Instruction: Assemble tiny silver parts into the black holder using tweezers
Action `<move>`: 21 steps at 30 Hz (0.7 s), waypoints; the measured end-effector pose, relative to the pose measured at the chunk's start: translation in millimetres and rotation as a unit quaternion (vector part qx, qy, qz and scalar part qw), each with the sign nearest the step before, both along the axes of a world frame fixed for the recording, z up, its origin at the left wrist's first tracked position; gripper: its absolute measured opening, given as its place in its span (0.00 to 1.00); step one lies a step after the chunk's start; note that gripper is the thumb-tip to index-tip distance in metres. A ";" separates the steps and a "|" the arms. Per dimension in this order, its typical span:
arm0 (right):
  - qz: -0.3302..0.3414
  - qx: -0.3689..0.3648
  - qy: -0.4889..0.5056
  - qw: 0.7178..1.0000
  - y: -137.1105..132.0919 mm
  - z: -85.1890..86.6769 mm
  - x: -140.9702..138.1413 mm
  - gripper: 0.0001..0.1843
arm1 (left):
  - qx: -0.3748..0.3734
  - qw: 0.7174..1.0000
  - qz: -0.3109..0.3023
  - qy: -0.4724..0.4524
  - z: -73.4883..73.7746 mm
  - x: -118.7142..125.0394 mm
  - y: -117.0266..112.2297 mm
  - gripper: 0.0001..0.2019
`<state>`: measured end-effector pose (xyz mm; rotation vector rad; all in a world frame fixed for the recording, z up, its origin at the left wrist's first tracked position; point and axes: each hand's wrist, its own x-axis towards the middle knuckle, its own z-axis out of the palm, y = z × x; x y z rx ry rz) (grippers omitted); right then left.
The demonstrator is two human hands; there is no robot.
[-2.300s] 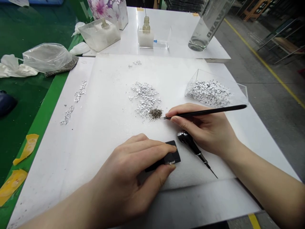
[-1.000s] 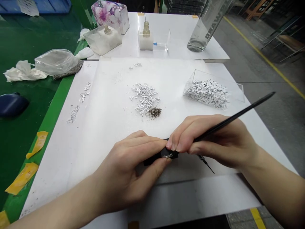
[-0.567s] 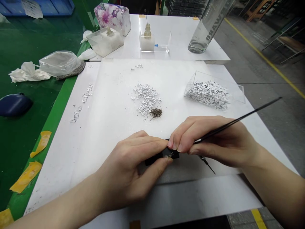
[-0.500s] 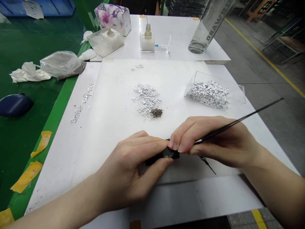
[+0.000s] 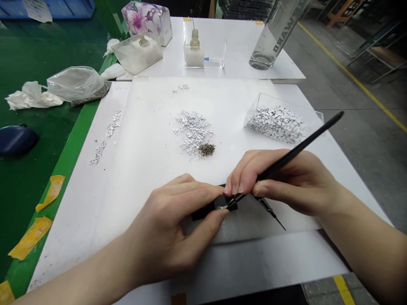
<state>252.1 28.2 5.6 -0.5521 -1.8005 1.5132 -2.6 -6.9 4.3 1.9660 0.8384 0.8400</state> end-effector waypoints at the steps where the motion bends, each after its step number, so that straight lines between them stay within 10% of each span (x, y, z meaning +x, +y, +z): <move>1: -0.003 -0.002 -0.004 1.000 0.6 0.5 0.9 0.06 | 0.000 1.000 0.002 0.003 0.1 -0.3 -0.3 0.12; 21: 0.038 -0.015 -0.351 0.936 17.4 53.9 59.2 0.13 | 0.049 0.993 0.019 0.110 -8.4 -10.4 4.7 0.15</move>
